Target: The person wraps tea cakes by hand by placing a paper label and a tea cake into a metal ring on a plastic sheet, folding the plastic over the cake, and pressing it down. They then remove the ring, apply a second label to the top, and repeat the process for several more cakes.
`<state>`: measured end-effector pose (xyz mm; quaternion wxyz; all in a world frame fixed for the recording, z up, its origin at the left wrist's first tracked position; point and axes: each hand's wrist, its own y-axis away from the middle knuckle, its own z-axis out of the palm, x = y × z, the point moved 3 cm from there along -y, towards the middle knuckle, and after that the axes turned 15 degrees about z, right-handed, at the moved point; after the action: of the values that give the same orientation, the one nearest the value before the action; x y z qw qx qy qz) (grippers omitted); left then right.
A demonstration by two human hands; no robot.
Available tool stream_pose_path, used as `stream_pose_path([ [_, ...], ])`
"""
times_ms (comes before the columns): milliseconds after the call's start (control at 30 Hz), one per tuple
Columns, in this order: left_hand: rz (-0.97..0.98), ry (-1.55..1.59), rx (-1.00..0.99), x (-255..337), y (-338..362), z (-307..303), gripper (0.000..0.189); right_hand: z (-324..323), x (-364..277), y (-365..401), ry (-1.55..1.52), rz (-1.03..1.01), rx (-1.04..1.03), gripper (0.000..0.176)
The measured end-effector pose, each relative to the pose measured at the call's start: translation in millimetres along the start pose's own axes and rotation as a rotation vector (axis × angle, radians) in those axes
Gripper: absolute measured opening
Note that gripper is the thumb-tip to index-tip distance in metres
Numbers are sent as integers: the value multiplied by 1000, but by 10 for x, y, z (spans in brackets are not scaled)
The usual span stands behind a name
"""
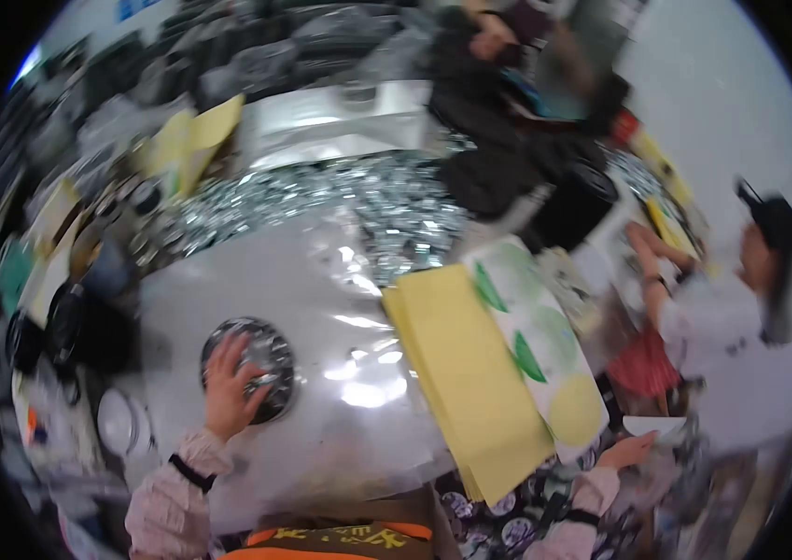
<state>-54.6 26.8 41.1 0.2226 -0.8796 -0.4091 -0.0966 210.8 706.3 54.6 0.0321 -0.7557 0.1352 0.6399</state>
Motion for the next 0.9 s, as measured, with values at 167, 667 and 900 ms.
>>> stream_pose_path([
  [167,-46,-155,-55,5,-33,45,54,1570,466,3561,640,-709,-1301,64],
  [667,-87,362,105,-118,48,67,59,1881,692,6007,252,-346,-2293,83],
  [900,-78,287,528,-194,210,-41,53,1602,804,6367,506,-1621,-1835,69],
])
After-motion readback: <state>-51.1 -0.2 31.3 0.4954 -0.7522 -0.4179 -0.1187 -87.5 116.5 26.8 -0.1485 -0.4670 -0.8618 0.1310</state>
